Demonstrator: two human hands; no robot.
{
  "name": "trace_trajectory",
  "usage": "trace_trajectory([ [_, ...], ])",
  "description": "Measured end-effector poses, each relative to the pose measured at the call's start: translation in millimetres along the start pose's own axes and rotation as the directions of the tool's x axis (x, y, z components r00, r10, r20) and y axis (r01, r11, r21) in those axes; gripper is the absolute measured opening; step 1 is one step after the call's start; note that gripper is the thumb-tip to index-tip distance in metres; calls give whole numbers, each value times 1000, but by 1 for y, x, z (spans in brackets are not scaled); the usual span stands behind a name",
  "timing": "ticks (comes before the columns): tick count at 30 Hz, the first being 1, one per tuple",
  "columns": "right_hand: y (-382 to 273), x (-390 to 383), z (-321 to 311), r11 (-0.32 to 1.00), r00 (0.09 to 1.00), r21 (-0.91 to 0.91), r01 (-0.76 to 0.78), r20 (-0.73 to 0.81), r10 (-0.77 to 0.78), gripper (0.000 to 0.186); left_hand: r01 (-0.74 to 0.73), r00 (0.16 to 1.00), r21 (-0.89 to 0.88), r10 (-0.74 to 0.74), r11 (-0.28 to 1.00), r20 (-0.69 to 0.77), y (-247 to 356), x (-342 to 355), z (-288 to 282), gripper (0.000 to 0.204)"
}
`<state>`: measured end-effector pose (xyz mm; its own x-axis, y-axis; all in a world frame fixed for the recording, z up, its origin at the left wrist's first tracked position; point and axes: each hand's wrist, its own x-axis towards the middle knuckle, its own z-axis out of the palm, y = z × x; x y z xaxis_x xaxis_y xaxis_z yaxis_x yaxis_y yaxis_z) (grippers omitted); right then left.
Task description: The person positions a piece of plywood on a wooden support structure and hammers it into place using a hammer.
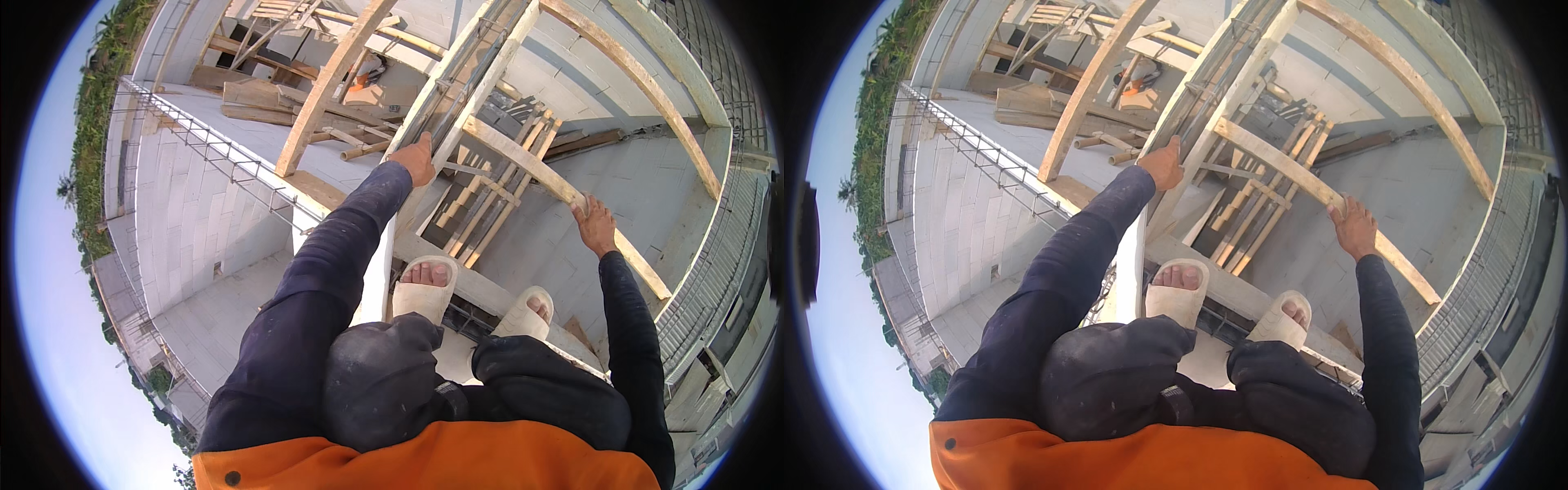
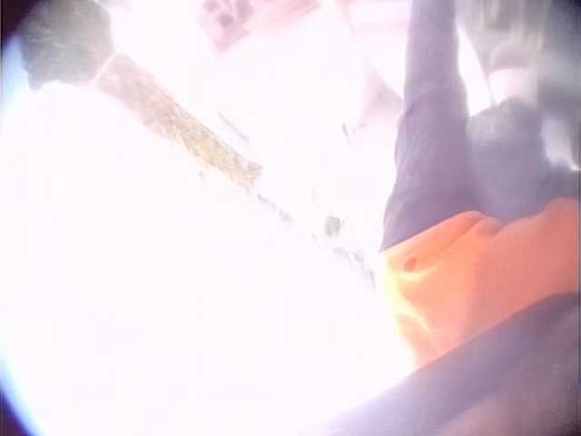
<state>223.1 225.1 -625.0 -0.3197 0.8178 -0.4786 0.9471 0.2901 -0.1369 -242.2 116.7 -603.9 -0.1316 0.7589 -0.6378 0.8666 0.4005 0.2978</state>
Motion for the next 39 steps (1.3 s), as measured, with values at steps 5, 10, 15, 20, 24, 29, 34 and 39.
trace_trajectory([
  [5, 13, 1, 7, 999, 1000, -33, -3, 5, 3, 68, -4, 1000, 21, 3, 1000, 26, 9, 0, -7, 76],
  [10, -4, 7, 6, 997, 999, -70, 40, 16, -39, 75, -53, 999, 34, 53, 998, -5, -20, 5, 5, 75],
  [15, 3, 15, 12, 999, 1000, -50, 12, 2, -11, 76, -129, 990, 33, 131, 991, -55, -23, 22, 4, 71],
  [20, 8, -1, 6, 996, 996, -1, -87, -5, 87, 72, -199, 972, -15, 196, 980, -127, -30, 48, 15, 66],
  [24, -23, -24, -6, 969, 965, 215, -123, -203, 167, 74, -94, 995, -183, 88, 979, -41, -79, 55, 33, 62],
  [29, -21, -144, -17, 693, 930, 703, -157, -131, 343, 59, -80, 984, -404, 138, 911, 116, -76, 66, 37, 58],
  [34, -32, -266, 32, 447, 907, 841, -305, 113, 406, 43, 37, 970, -454, 77, 890, 232, -49, 57, 20, 61],
  [39, -50, -301, 86, 483, 888, 846, -226, -24, 458, 46, 99, 928, -185, -23, 978, 372, -29, 55, -6, 64],
])
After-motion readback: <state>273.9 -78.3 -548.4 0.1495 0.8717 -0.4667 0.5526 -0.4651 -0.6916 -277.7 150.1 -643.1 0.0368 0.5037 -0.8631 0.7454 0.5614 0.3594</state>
